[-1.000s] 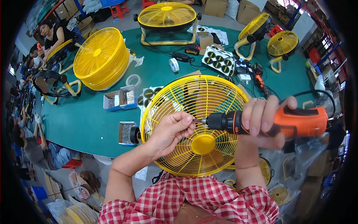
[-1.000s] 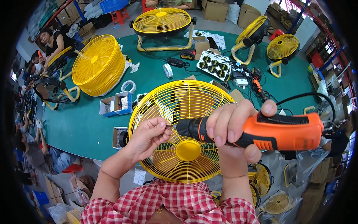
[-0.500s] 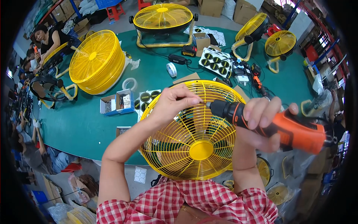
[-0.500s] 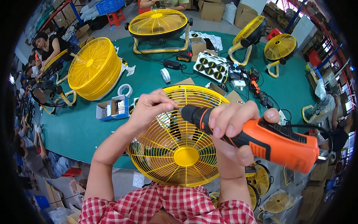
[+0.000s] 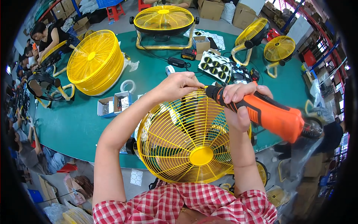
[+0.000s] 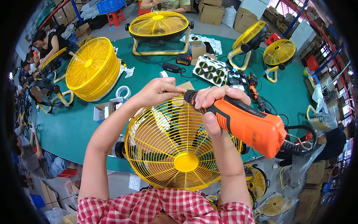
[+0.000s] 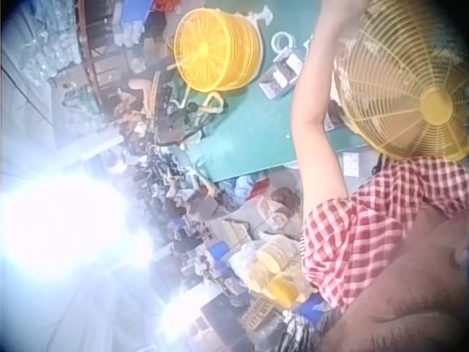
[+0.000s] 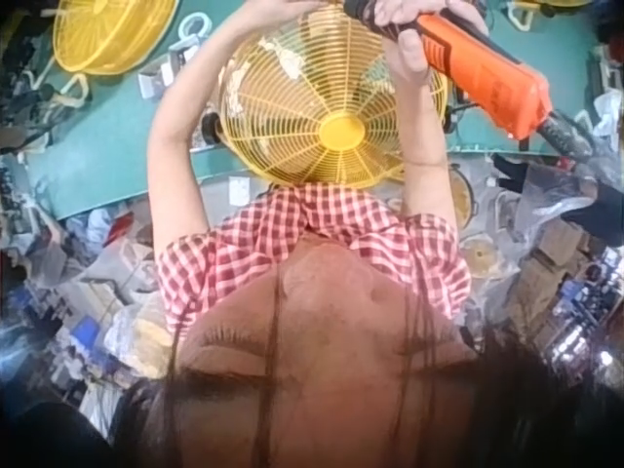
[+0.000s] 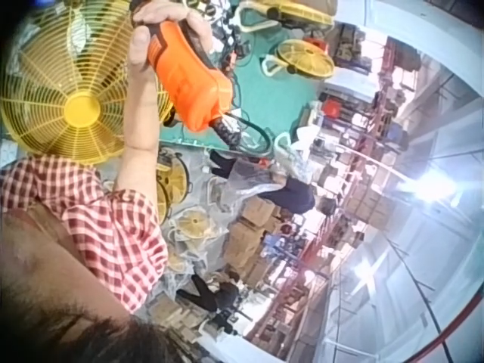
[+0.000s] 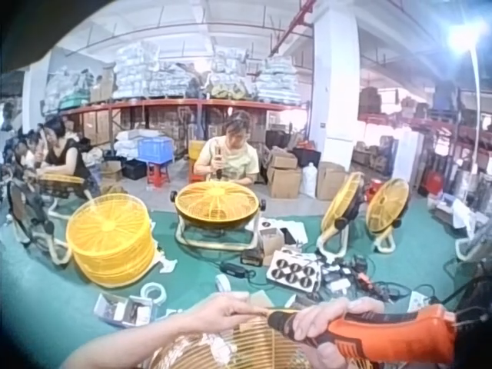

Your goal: Assembling components of electric fans, including the front grill, blades, and logo stickers using an electric screwdriver.

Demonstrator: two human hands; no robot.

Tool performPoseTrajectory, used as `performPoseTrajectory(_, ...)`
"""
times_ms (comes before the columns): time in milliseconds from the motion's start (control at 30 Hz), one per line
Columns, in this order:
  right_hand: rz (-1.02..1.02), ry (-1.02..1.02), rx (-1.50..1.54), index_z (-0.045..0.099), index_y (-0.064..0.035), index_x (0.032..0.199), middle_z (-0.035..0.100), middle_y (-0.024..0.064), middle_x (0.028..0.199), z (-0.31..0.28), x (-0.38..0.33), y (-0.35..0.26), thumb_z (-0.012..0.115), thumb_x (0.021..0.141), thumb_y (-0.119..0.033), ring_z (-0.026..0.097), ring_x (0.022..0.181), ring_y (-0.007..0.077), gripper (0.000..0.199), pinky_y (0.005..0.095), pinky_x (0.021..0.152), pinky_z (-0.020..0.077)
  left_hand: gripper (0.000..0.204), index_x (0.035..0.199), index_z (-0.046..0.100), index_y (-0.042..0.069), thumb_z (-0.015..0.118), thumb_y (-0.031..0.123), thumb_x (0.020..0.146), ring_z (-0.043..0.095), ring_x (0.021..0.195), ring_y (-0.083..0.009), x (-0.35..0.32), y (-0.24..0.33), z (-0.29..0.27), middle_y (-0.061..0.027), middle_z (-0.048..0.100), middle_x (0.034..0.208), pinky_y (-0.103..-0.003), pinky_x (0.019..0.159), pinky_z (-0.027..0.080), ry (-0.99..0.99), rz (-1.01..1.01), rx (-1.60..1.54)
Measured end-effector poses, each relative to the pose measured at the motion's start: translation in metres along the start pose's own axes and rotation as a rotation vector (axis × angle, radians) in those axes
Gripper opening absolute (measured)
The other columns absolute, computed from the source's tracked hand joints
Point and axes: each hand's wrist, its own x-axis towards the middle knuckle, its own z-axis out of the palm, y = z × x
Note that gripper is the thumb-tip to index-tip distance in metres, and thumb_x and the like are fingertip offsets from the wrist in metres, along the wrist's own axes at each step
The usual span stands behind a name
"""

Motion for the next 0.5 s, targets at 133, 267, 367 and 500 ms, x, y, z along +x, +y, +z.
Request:
performPoseTrajectory(133,0.017,-0.068,-0.047,0.030,-0.0124,0.120,0.050,0.0076,0.083,0.002,-0.001,0.000,0.065,0.080,-0.017,0.053,0.069,0.0182,0.053,0.0354,0.065,0.0469,0.022,0.102,0.066,0.009,0.058,0.012,0.081,0.055,0.072,-0.0209,0.000,-0.002,-0.001,-0.0078,0.052,0.072,-0.032,0.065,0.044,-0.037,0.000,0.042)
performPoseTrajectory(267,0.036,-0.130,-0.101,0.031,-0.0131,0.120,0.051,0.0072,0.083,0.003,0.001,-0.001,0.064,0.081,-0.016,0.053,0.070,0.0177,0.051,0.0359,0.067,0.0469,0.040,0.117,0.057,0.013,0.062,0.023,0.080,0.047,0.065,-0.0195,-0.004,-0.010,0.003,-0.0077,0.043,0.072,-0.030,0.059,0.038,-0.010,-0.013,0.008)
performPoseTrajectory(367,0.058,-0.159,-0.124,0.031,-0.0134,0.119,0.051,0.0074,0.083,0.005,0.002,-0.004,0.064,0.080,-0.016,0.053,0.072,0.0184,0.051,0.0362,0.069,0.0468,0.066,0.123,0.051,0.008,0.067,0.046,0.071,0.049,0.072,-0.0218,-0.006,-0.008,-0.003,-0.0093,0.043,0.077,-0.032,0.064,0.039,-0.060,-0.036,0.091)
performPoseTrajectory(500,0.084,-0.188,-0.136,0.032,-0.0132,0.119,0.051,0.0082,0.085,0.008,0.004,-0.007,0.066,0.079,-0.014,0.053,0.073,0.0194,0.052,0.0359,0.069,0.0464,0.091,0.115,0.055,0.000,0.068,0.066,0.053,0.050,0.077,-0.0265,0.001,-0.005,-0.010,-0.0112,0.045,0.078,-0.036,0.067,0.039,-0.269,-0.111,0.176)
